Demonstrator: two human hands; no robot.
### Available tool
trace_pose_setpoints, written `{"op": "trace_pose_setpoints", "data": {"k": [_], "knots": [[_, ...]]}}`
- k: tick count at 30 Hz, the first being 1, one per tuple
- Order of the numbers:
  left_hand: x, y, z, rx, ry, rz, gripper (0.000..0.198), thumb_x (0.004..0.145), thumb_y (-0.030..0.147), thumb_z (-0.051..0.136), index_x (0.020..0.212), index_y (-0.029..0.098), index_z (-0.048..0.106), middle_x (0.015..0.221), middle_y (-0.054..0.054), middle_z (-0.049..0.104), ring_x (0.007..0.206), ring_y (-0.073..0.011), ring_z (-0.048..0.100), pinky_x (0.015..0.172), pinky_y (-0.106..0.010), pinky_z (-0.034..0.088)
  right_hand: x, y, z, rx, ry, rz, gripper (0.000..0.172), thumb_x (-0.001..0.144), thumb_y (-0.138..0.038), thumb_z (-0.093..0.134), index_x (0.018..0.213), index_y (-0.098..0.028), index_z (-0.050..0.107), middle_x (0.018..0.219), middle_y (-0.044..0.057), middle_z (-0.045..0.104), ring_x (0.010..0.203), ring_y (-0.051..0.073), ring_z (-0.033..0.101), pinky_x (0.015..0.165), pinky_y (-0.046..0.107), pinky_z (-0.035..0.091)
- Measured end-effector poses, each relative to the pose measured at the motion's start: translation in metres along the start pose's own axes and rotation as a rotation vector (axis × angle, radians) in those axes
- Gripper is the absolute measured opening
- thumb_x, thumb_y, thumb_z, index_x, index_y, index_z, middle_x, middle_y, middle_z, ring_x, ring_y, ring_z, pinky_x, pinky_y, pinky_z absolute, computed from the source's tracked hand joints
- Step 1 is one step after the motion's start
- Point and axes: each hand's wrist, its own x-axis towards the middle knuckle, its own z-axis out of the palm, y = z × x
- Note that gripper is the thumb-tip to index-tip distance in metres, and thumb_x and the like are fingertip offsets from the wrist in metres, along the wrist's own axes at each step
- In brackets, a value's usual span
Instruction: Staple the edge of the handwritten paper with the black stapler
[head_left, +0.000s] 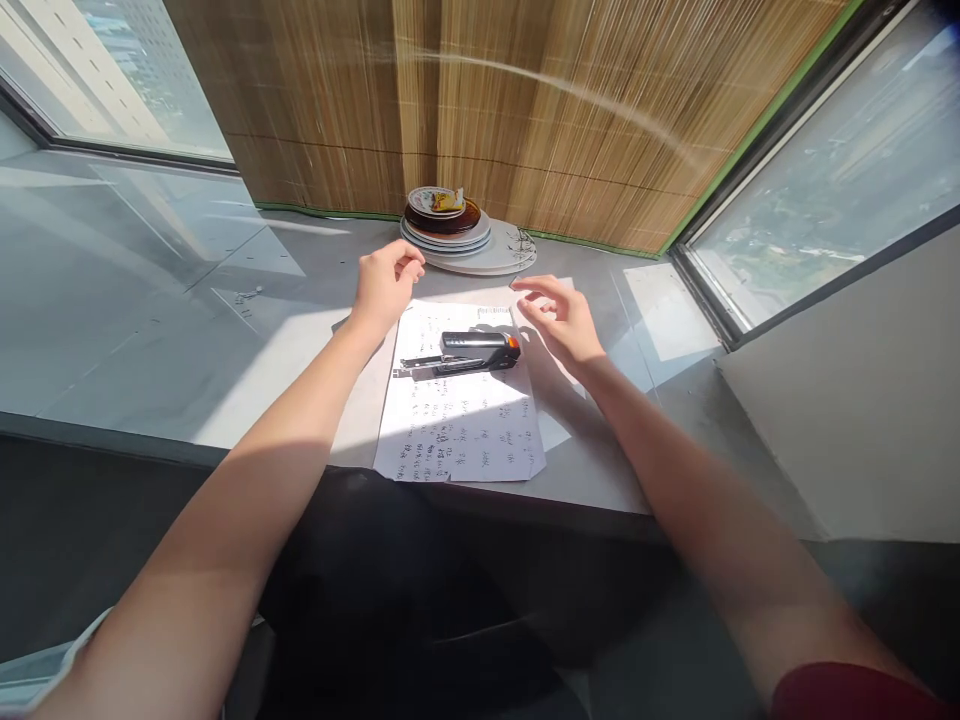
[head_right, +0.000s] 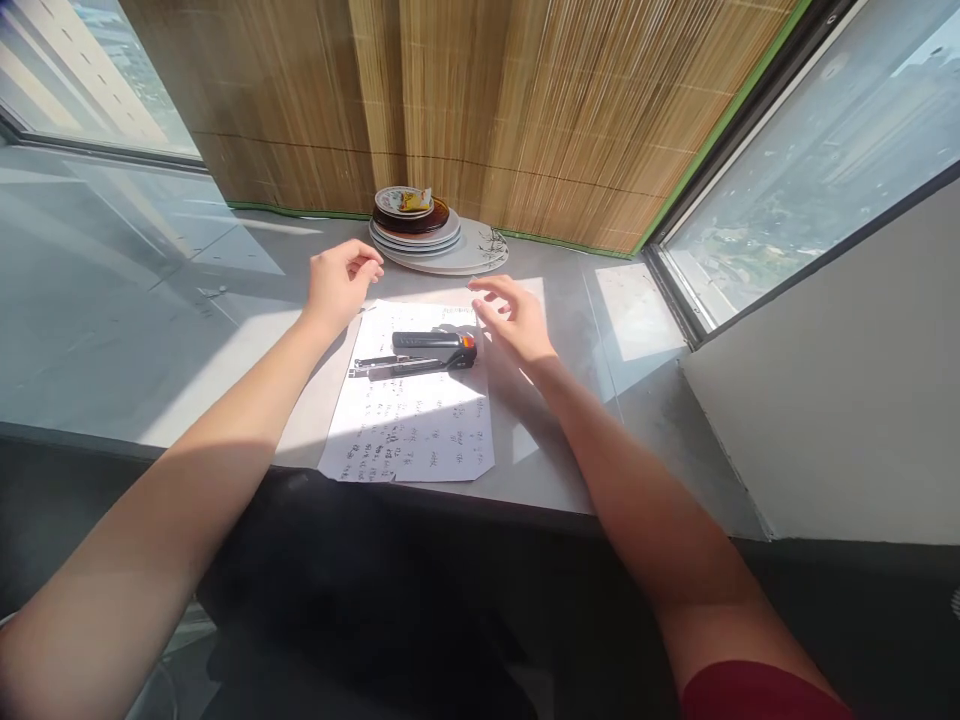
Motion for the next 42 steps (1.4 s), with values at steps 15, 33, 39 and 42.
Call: {"op": "trace_pose_setpoints", "data": {"k": [15,33,39,42], "knots": [[0.006,-0.037,-0.021,0.367,-0.015,-0.211,0.006,0.090,0.028,0.078,0.090,0.022,0.079,0.094,-0.007,0.080,0.108,-0.0294,0.072,0.104,-0.043,0.053,0.012,0.046,-0.034,-0.327,0.279,0.294,0.028,0.093,-0.037,0.063,0.099,-0.021,0.085,0.097,0.011,0.077,0.086,0.025,0.068,0.092,0.045,0.057],[0.001,0.009,0.008,-0.276,-0.111,-0.241,0.016,0.102,0.036,0.069,0.100,0.021,0.075,0.072,-0.001,0.059,0.058,-0.0136,0.055,0.055,-0.027,0.050,-0.007,-0.002,0.013,-0.033,-0.218,-0.059,0.032,0.085,-0.040,0.080,0.114,-0.026,0.079,0.116,0.008,0.082,0.108,0.033,0.075,0.103,0.055,0.060],[-0.010,0.018,0.007,-0.086,-0.243,-0.075,0.026,0.088,0.040,0.087,0.106,0.022,0.081,0.091,-0.006,0.078,0.084,-0.0211,0.073,0.081,-0.035,0.062,-0.002,0.005,0.009,-0.061,-0.148,0.029,0.032,0.080,-0.035,0.080,0.110,-0.024,0.081,0.114,0.008,0.084,0.106,0.033,0.075,0.105,0.056,0.060],[-0.013,0.021,0.005,-0.004,-0.307,-0.058,0.026,0.085,0.042,0.089,0.099,0.021,0.083,0.096,-0.008,0.082,0.086,-0.0242,0.075,0.081,-0.037,0.062,-0.001,0.008,0.010,-0.034,-0.149,0.010,0.032,0.081,-0.033,0.080,0.112,-0.023,0.081,0.115,0.009,0.084,0.107,0.033,0.075,0.106,0.056,0.059]]}}
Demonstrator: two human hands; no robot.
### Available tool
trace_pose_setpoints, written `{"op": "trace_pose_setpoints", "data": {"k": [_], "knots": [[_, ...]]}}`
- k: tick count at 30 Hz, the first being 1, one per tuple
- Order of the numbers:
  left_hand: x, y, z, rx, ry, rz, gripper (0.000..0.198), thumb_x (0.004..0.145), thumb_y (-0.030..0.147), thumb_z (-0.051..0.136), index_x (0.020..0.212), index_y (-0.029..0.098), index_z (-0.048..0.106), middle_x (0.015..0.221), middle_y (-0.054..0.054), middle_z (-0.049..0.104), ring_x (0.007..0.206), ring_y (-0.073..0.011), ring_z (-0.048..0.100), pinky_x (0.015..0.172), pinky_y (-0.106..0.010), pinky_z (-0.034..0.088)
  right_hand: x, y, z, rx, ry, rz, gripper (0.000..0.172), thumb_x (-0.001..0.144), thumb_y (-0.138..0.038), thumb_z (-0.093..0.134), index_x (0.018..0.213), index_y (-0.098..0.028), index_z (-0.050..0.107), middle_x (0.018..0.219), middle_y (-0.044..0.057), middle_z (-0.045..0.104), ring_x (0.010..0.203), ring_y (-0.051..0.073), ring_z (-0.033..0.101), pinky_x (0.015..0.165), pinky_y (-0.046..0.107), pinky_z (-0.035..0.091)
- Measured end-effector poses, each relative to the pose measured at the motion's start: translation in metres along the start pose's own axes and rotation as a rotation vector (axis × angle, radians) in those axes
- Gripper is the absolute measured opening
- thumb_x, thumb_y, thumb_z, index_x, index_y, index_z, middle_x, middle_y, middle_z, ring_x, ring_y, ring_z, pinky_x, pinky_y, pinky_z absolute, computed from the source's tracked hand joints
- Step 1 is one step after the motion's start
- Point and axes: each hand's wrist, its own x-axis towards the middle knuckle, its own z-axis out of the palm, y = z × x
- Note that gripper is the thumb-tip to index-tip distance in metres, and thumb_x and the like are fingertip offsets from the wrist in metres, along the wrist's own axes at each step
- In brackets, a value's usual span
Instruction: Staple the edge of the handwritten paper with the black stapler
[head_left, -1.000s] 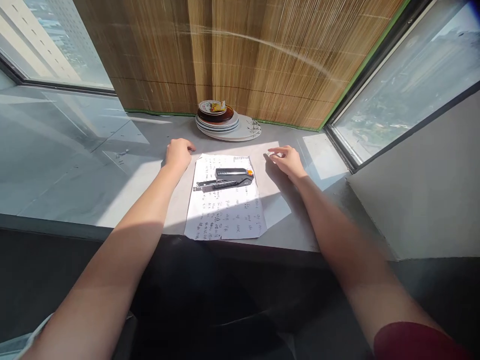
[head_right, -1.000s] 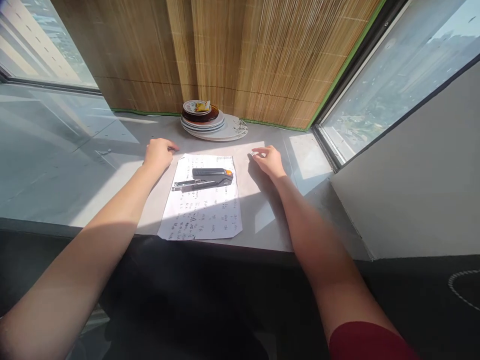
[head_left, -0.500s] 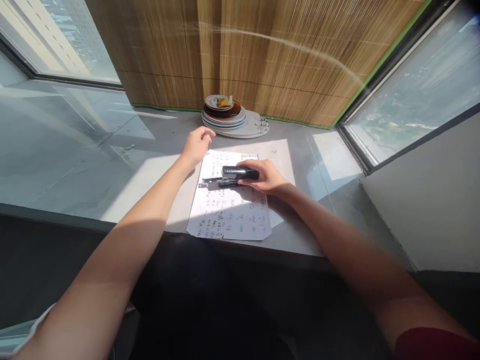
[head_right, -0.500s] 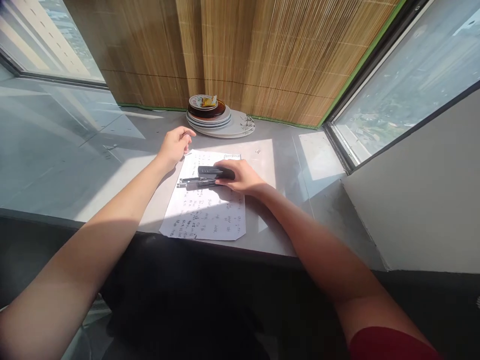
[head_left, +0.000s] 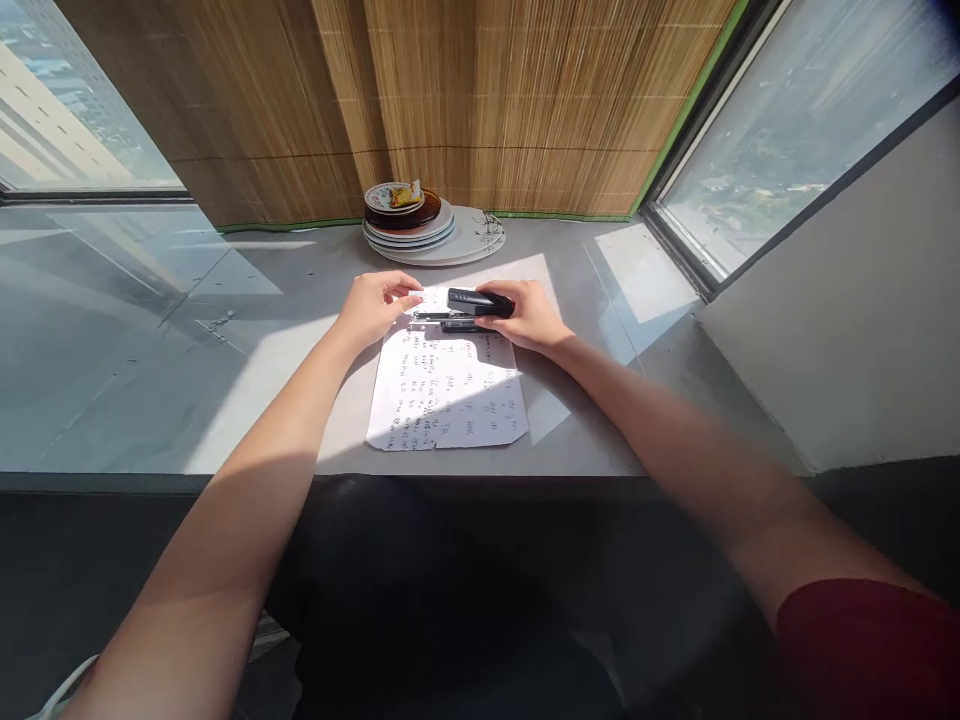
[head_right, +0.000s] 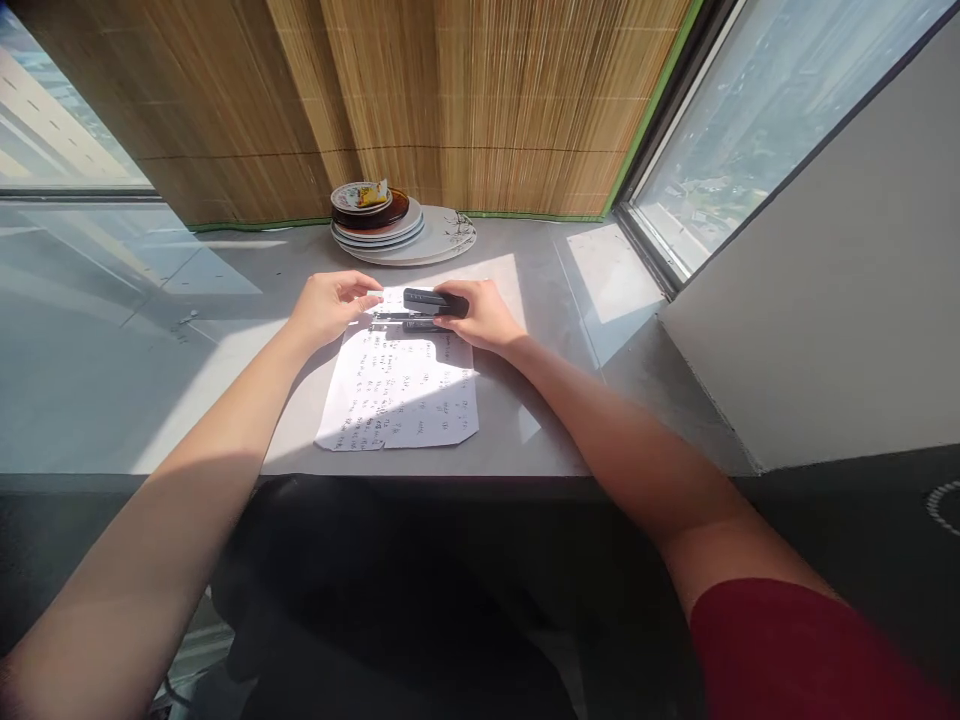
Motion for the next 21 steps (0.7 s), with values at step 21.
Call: {"op": "trace_pose_setpoints", "data": {"k": [21], "knots": [[-0.005,0.002,0.009,0.037,-0.205,0.057,0.020,0.087,0.040,0.087,0.094,0.021,0.084,0.081,-0.005,0.077,0.073,-0.0216,0.072,0.075,-0.035,0.057,0.002,0.001,0.000,-0.021,-0.011,0.038,0.036,0.082,-0.029,0.082,0.118,-0.023,0.083,0.120,0.009,0.083,0.114,0.034,0.074,0.107,0.056,0.061]]}}
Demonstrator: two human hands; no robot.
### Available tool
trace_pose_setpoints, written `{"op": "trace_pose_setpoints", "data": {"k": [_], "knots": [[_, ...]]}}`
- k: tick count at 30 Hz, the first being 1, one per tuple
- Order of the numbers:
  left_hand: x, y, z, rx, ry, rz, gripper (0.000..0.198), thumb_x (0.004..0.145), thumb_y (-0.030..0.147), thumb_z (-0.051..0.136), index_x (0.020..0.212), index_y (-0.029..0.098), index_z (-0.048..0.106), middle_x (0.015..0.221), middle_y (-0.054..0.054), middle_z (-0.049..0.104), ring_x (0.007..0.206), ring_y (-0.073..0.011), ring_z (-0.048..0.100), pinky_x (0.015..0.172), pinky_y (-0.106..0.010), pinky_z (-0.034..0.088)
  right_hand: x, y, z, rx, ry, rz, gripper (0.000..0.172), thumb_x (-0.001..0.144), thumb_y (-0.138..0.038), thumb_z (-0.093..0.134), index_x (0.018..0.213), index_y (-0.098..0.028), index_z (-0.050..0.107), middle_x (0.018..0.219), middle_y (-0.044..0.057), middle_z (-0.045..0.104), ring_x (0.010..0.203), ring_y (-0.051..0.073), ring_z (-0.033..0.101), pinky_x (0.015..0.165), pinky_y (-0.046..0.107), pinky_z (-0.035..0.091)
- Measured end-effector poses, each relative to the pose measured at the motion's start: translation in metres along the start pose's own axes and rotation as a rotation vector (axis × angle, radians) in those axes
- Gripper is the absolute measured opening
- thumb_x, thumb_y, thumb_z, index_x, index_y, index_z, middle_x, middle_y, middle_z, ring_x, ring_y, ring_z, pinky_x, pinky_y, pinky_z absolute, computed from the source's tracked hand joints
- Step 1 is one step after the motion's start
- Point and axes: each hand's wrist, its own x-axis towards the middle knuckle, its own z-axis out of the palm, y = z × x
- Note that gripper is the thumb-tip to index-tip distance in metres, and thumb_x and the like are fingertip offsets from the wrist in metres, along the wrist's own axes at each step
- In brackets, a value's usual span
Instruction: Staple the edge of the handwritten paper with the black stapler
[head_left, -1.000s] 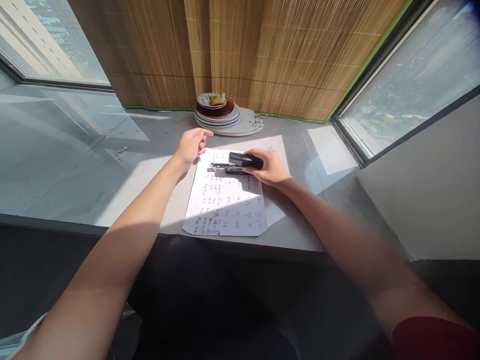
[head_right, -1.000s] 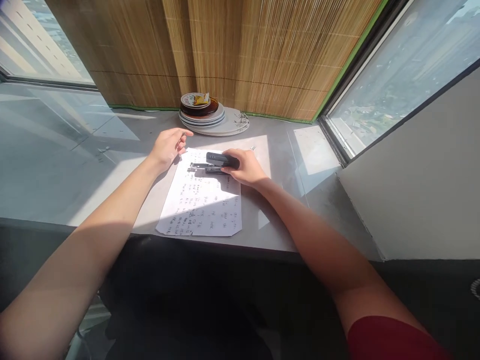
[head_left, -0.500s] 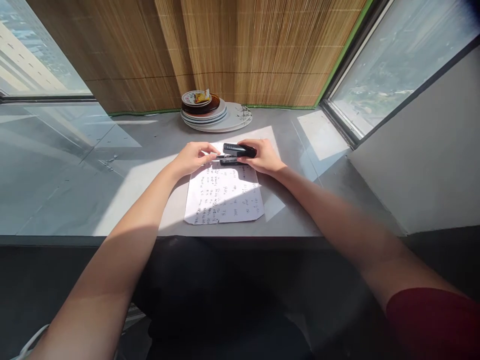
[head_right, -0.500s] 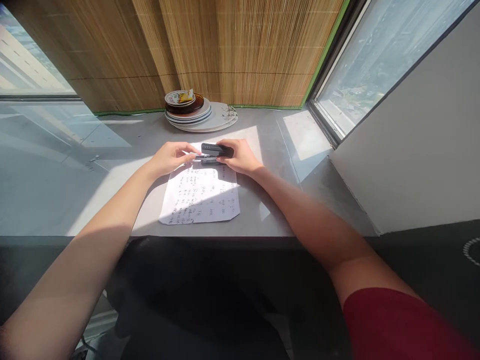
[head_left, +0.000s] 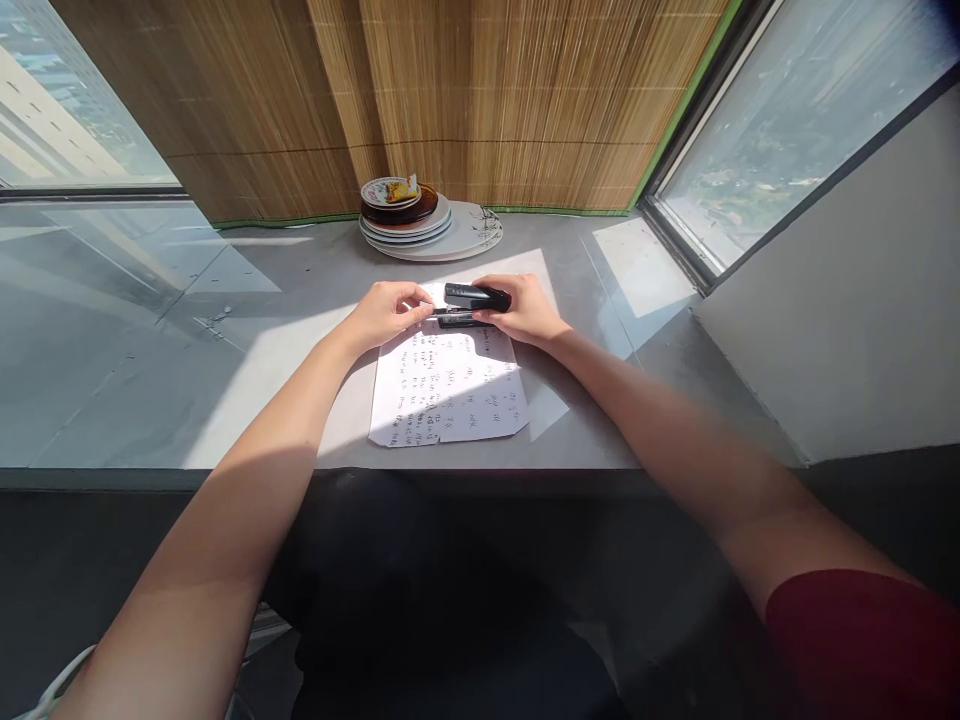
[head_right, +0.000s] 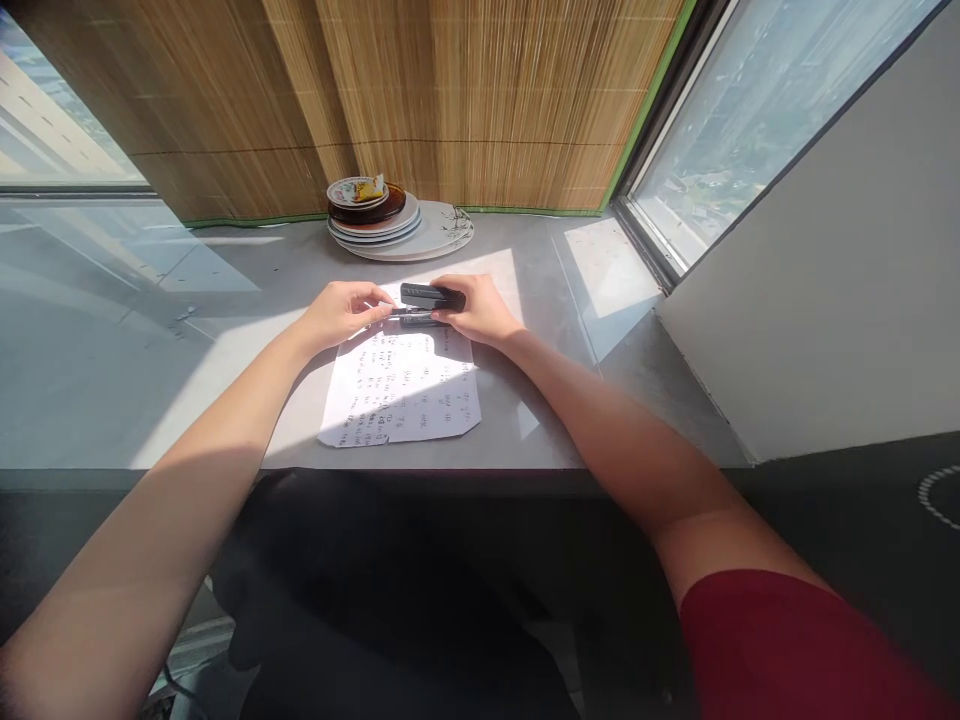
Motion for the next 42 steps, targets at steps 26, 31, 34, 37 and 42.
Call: {"op": "trace_pose_setpoints", "data": {"k": [26,31,34,37,42], "knots": [[-0.007,-0.010,-0.019,0.024,0.034,0.069,0.022,0.077,0.045,0.092,0.087,0.026,0.090,0.099,-0.010,0.086,0.095,-0.0291,0.080,0.091,-0.045,0.066,0.001,0.006,-0.003,0.046,0.029,0.003,0.036,0.081,-0.034,0.088,0.116,-0.023,0.084,0.121,0.011,0.084,0.116,0.035,0.076,0.111,0.059,0.060],[-0.007,0.003,-0.008,-0.027,0.092,0.086,0.028,0.073,0.033,0.094,0.097,0.023,0.084,0.097,-0.008,0.083,0.097,-0.0292,0.081,0.090,-0.042,0.066,-0.001,-0.007,-0.004,0.087,-0.021,-0.016,0.040,0.083,-0.042,0.088,0.119,-0.024,0.084,0.121,0.010,0.083,0.116,0.034,0.075,0.105,0.054,0.062],[-0.004,0.012,0.000,-0.051,0.106,0.144,0.045,0.068,0.030,0.097,0.110,0.022,0.080,0.107,-0.007,0.082,0.105,-0.0286,0.080,0.096,-0.044,0.065,-0.005,-0.016,0.000,0.105,-0.041,-0.056,0.042,0.085,-0.046,0.088,0.122,-0.025,0.083,0.122,0.009,0.082,0.117,0.033,0.074,0.104,0.051,0.061],[0.000,0.016,0.005,-0.025,0.076,0.221,0.045,0.071,0.036,0.097,0.110,0.022,0.079,0.111,-0.007,0.081,0.110,-0.0285,0.077,0.103,-0.045,0.062,-0.008,-0.021,0.003,0.147,-0.022,-0.103,0.045,0.087,-0.054,0.087,0.121,-0.026,0.082,0.122,0.009,0.081,0.116,0.031,0.074,0.105,0.049,0.060],[0.004,0.010,0.009,0.121,0.075,0.280,0.049,0.090,0.056,0.084,0.127,0.026,0.078,0.130,-0.009,0.079,0.127,-0.0318,0.072,0.115,-0.051,0.055,-0.005,-0.015,-0.010,0.235,0.031,-0.097,0.050,0.080,-0.060,0.090,0.113,-0.023,0.083,0.108,0.008,0.081,0.101,0.028,0.074,0.094,0.046,0.060]]}}
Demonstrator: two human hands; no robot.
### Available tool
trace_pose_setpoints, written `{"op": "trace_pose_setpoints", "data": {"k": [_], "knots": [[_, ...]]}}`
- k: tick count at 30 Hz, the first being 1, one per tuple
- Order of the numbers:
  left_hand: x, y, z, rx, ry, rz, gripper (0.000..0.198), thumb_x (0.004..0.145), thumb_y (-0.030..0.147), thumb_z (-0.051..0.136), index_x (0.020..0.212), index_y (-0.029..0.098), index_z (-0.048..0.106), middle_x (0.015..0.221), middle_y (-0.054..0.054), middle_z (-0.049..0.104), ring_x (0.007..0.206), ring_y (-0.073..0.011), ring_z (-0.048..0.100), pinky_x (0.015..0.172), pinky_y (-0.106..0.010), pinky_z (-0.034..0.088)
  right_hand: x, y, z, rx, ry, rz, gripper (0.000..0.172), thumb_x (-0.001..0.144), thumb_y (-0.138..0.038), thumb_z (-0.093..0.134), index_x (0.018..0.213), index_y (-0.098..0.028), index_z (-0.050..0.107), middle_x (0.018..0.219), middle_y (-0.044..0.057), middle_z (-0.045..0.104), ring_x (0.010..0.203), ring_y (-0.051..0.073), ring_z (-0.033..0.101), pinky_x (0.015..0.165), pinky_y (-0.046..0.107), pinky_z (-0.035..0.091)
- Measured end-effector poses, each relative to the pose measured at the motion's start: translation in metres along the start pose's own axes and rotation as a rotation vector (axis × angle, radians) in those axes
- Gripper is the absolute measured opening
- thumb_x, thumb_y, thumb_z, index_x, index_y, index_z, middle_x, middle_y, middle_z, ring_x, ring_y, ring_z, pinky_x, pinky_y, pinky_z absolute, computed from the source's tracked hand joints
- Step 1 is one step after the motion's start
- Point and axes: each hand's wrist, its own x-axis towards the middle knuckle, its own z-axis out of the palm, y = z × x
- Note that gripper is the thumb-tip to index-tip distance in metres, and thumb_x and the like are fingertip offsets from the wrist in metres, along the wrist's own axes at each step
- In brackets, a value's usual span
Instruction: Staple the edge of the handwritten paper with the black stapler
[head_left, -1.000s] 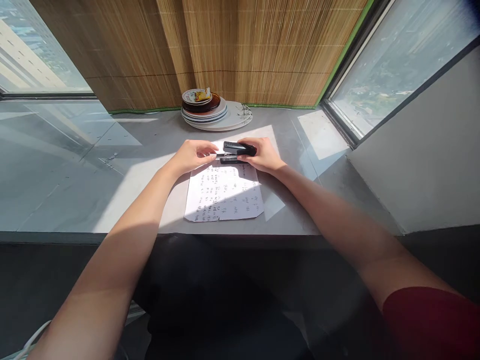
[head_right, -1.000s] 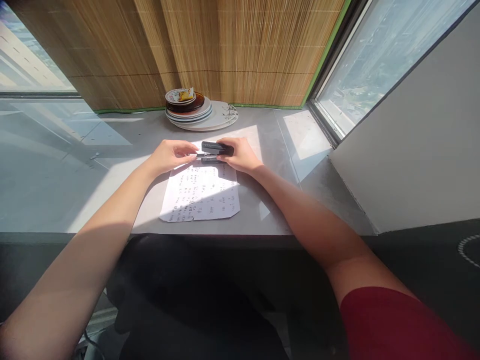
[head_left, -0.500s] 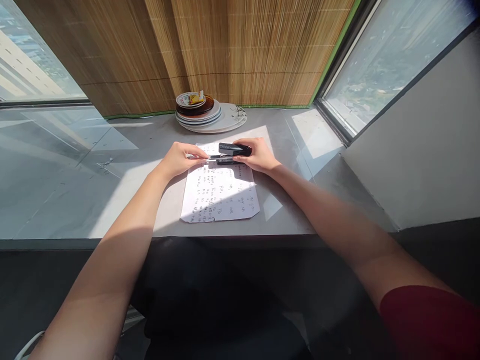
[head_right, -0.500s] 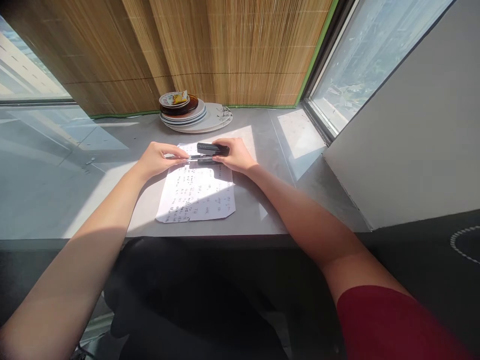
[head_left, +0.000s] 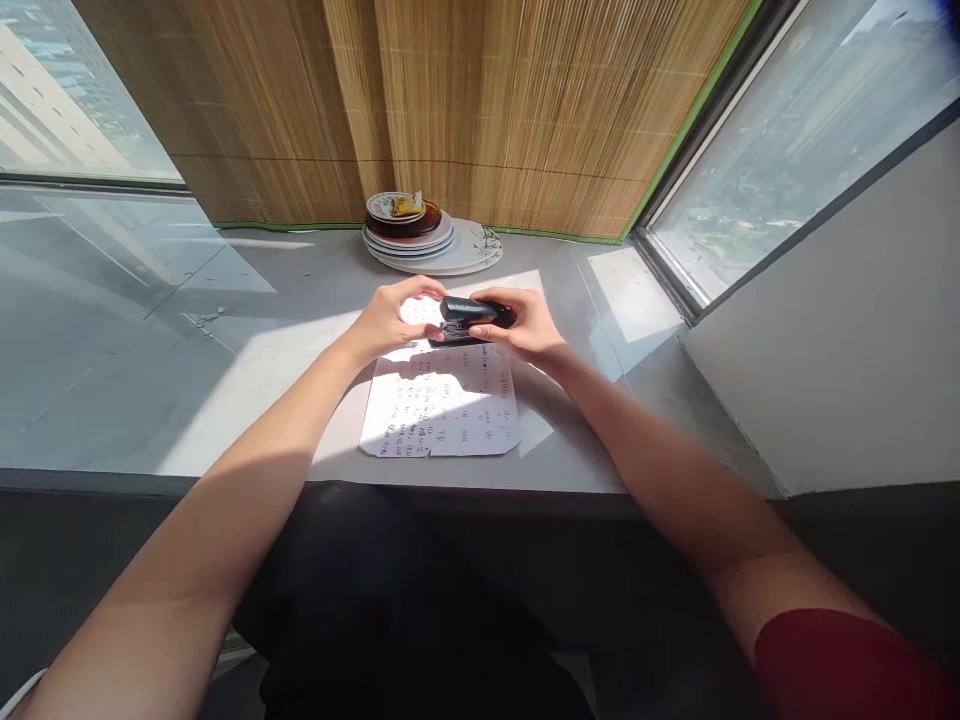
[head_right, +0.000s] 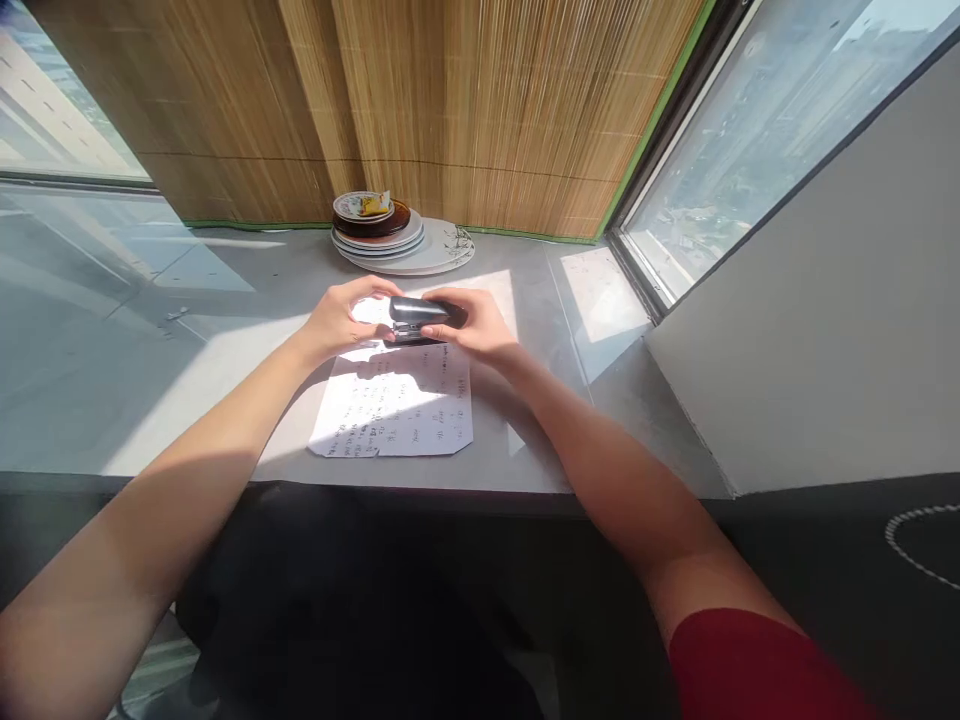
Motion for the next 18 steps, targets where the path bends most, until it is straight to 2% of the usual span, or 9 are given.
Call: {"op": "trace_pose_setpoints", "data": {"k": [2,4,7,10,12,15,18], "knots": [[-0.003,-0.003,0.005,0.128,-0.050,-0.030,0.051,0.101,0.059,0.069,0.141,0.029,0.074,0.149,-0.010,0.073,0.144,-0.0341,0.062,0.125,-0.056,0.045,0.000,0.007,-0.017,-0.040,0.093,0.052,0.046,0.079,-0.055,0.090,0.109,-0.022,0.083,0.102,0.006,0.080,0.095,0.027,0.073,0.088,0.044,0.060],[-0.006,-0.005,0.010,0.272,-0.165,-0.070,0.050,0.107,0.058,0.059,0.148,0.032,0.071,0.162,-0.008,0.064,0.155,-0.0356,0.051,0.132,-0.061,0.035,-0.001,0.017,-0.038,-0.121,0.210,0.116,0.040,0.077,-0.050,0.088,0.105,-0.021,0.082,0.096,0.005,0.079,0.091,0.027,0.072,0.084,0.042,0.058],[-0.009,-0.001,0.013,0.425,-0.284,-0.113,0.046,0.107,0.055,0.056,0.141,0.031,0.074,0.159,-0.009,0.065,0.150,-0.0380,0.054,0.129,-0.062,0.034,-0.004,0.035,-0.069,-0.236,0.297,0.236,0.038,0.072,-0.044,0.086,0.101,-0.020,0.082,0.091,0.005,0.077,0.091,0.028,0.071,0.082,0.041,0.056],[-0.008,0.005,0.015,0.492,-0.281,-0.156,0.043,0.106,0.055,0.057,0.133,0.028,0.076,0.148,-0.013,0.068,0.139,-0.0397,0.060,0.123,-0.062,0.039,-0.008,0.047,-0.084,-0.287,0.207,0.318,0.040,0.068,-0.042,0.087,0.101,-0.020,0.083,0.091,0.005,0.078,0.091,0.028,0.071,0.083,0.042,0.056],[-0.007,0.007,0.017,0.467,-0.304,-0.141,0.045,0.107,0.054,0.056,0.138,0.028,0.074,0.153,-0.013,0.065,0.143,-0.0394,0.057,0.125,-0.059,0.038,-0.009,0.048,-0.082,-0.289,0.120,0.314,0.040,0.070,-0.041,0.087,0.105,-0.021,0.084,0.097,0.005,0.080,0.093,0.028,0.072,0.086,0.042,0.057],[-0.007,0.008,0.024,0.390,-0.379,-0.076,0.051,0.112,0.050,0.045,0.156,0.034,0.065,0.172,-0.009,0.051,0.159,-0.0372,0.043,0.132,-0.059,0.029,-0.009,0.043,-0.074,-0.287,0.031,0.262,0.038,0.076,-0.039,0.085,0.111,-0.023,0.084,0.107,0.006,0.083,0.100,0.028,0.074,0.091,0.043,0.057],[-0.007,0.008,0.029,0.364,-0.441,-0.067,0.055,0.114,0.047,0.039,0.166,0.042,0.056,0.182,-0.002,0.040,0.169,-0.0379,0.030,0.135,-0.067,0.018,-0.008,0.037,-0.069,-0.318,-0.009,0.229,0.037,0.079,-0.039,0.084,0.113,-0.023,0.084,0.108,0.005,0.083,0.101,0.028,0.075,0.094,0.044,0.058]]}}
